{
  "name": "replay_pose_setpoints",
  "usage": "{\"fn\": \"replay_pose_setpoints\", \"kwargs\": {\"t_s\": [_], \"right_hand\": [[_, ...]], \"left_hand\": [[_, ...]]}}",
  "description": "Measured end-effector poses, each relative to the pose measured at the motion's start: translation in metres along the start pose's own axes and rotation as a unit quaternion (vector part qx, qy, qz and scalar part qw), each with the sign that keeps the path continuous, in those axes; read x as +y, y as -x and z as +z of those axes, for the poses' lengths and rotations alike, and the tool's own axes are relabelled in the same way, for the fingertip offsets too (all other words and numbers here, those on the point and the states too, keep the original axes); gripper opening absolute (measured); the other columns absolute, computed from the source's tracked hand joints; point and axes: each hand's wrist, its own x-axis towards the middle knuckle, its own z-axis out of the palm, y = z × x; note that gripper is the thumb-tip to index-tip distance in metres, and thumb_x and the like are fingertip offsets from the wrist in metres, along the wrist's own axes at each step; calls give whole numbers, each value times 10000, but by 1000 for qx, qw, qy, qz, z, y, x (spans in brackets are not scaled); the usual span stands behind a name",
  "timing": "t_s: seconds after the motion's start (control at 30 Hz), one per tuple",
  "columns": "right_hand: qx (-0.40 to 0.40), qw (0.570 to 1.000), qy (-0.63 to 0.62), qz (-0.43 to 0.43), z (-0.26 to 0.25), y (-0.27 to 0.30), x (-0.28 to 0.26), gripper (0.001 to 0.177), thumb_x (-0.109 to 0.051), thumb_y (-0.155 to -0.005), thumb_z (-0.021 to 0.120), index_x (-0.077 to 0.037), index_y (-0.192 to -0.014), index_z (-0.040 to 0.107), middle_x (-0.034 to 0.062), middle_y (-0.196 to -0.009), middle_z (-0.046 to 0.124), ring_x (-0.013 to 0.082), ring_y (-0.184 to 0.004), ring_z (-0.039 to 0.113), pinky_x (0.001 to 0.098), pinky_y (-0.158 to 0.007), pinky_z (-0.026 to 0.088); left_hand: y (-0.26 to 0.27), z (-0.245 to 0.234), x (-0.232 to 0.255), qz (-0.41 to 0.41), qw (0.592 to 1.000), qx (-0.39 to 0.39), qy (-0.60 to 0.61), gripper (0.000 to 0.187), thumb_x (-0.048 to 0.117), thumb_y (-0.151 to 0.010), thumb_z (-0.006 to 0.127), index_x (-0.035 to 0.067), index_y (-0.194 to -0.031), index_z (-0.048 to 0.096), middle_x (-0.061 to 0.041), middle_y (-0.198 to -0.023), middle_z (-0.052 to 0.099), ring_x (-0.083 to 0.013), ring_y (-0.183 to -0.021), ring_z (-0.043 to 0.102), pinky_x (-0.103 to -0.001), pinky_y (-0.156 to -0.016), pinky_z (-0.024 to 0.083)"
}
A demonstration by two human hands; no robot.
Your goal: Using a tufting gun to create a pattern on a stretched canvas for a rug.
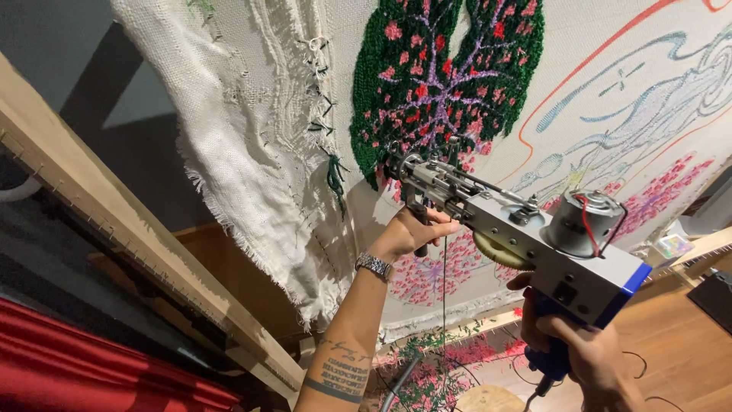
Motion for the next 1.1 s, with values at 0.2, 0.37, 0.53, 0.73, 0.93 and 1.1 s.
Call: {"fn": "replay_pose_setpoints", "kwargs": {"t_s": [0.2,0.37,0.53,0.73,0.93,1.1], "right_hand": [[1,1000,-9,14,9,-9,1,420,36,-741,586,131,-1150,602,103,-655,531,180,-505,445,322,-453,372],[-5,1000,-24,5,10,-16,14,411,56,-745,600,129,-1150,604,97,-668,529,175,-512,453,317,-454,377],[41,998,33,21,22,-30,29,394,38,-748,631,47,-1142,613,89,-708,589,179,-526,514,333,-456,425],[33,947,281,-154,42,-48,38,329,-71,-773,719,-25,-1089,642,28,-830,661,108,-686,611,278,-579,507],[55,994,89,39,47,-47,50,231,-24,-821,668,12,-1050,655,91,-704,606,171,-569,534,322,-500,421],[50,996,67,-3,43,-47,65,190,7,-841,648,64,-1023,643,81,-686,606,160,-566,551,308,-504,448]], "left_hand": [[0,-7,5,-39,999,-7,-38,320,387,-809,839,79,-892,814,-18,-666,702,-75,-555,607,-279,-466,482],[-7,-11,5,-39,998,-2,-44,381,386,-785,860,23,-887,811,-17,-673,713,-79,-542,618,-271,-466,491],[-46,-18,-54,-28,995,27,90,381,240,-815,797,-90,-995,737,-45,-794,775,-124,-526,639,-285,-465,496],[-53,-55,-63,-141,986,61,59,275,201,-921,665,69,-1162,681,-73,-747,683,-100,-551,606,-273,-473,463],[-55,-61,-85,-17,993,20,115,295,181,-909,768,-28,-1113,730,-32,-863,719,-83,-544,561,-262,-452,397],[-66,-61,-103,12,988,36,148,293,181,-879,794,-32,-1045,681,-51,-973,763,-103,-578,585,-277,-477,459]]}}
